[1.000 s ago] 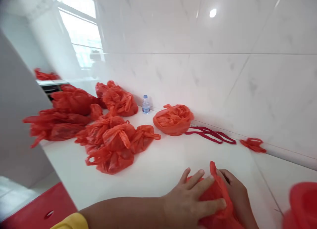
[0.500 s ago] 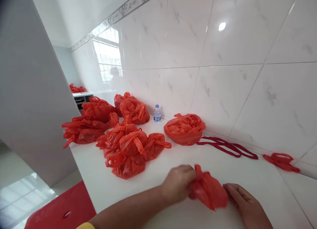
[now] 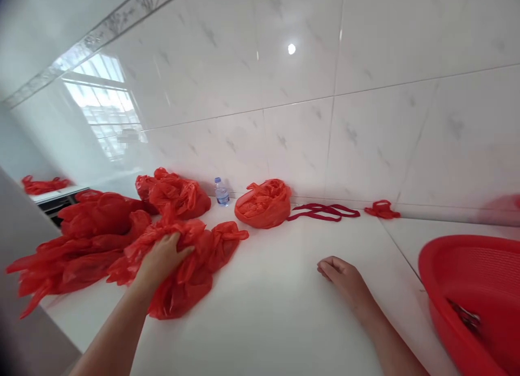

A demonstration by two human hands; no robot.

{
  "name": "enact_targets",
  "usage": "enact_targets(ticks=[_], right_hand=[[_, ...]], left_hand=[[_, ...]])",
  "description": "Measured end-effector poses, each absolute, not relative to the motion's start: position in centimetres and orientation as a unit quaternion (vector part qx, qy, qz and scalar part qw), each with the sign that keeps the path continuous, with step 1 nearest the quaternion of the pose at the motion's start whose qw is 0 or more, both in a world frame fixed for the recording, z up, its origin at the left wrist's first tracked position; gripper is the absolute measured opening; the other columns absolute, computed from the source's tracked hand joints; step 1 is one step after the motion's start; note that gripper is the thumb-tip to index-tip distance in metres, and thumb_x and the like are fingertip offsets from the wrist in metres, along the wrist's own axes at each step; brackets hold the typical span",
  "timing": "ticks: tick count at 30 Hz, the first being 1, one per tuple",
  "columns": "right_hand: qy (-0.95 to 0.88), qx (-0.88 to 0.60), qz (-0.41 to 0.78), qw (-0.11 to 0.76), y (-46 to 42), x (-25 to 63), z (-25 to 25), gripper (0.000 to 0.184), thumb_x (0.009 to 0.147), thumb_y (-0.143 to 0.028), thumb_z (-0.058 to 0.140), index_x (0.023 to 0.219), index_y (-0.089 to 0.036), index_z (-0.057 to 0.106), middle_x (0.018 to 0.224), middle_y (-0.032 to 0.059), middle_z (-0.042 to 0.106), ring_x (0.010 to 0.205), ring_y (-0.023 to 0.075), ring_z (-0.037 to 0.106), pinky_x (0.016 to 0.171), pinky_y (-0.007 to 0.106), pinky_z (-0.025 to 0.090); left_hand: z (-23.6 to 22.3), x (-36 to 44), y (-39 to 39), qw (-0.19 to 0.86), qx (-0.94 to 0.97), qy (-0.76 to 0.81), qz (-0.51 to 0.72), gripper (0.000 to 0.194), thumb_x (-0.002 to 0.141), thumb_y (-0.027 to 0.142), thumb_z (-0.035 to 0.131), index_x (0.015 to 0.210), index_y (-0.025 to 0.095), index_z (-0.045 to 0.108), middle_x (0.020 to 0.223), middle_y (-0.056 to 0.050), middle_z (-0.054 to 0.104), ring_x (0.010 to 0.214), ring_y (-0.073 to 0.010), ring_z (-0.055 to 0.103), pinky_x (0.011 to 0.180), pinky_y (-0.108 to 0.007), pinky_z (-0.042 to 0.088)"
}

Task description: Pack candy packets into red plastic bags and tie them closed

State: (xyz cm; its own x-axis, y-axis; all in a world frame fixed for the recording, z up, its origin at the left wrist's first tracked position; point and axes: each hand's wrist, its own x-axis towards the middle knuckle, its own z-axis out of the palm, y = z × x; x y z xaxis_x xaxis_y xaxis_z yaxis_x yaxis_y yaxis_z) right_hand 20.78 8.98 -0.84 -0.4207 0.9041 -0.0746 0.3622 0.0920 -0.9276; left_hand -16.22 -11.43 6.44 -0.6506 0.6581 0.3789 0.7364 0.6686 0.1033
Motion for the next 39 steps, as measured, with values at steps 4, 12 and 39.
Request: enact_targets(ticks=[4,12,39], right_hand=[[-0.698,-0.447,0.476,0.293,8.5,20.6,-0.6,0.029,0.076,-0.048,0.050,0.074,-0.021,0.060,0.080,0.0002,0.064,0.080,0.0179,0.056,0.071,0.024,0.041],[-0.707,-0.457,0.447,0.303,8.9,20.3,-1.2,0.027,0.076,-0.044,0.048,0.071,-0.020,0.059,0.075,0.0000,0.062,0.070,0.0164,0.053,0.063,0.024,0.038],[-0.678,-0.402,0.498,0.361,9.2,20.7,-0.8,0.017,0.075,-0.032,0.048,0.067,-0.019,0.056,0.063,-0.0031,0.050,0.056,0.0104,0.039,0.050,0.021,0.028]], left_hand=[[2.9,-17.0,-10.9,0.116,-0.381,-0.913,-0.087,0.046,0.083,0.051,0.033,0.105,0.016,0.052,0.113,-0.016,0.053,0.108,-0.0354,0.047,0.081,-0.049,0.041],[9.4,-14.2,-10.3,0.207,-0.365,-0.894,-0.160,0.049,0.079,0.059,0.042,0.109,0.023,0.052,0.119,-0.014,0.049,0.105,-0.0391,0.049,0.083,-0.060,0.037],[10.8,-10.7,14.6,0.039,-0.570,-0.798,-0.194,0.022,0.085,0.034,0.056,0.092,0.013,0.061,0.093,-0.005,0.063,0.085,-0.0167,0.059,0.078,-0.036,0.048]])
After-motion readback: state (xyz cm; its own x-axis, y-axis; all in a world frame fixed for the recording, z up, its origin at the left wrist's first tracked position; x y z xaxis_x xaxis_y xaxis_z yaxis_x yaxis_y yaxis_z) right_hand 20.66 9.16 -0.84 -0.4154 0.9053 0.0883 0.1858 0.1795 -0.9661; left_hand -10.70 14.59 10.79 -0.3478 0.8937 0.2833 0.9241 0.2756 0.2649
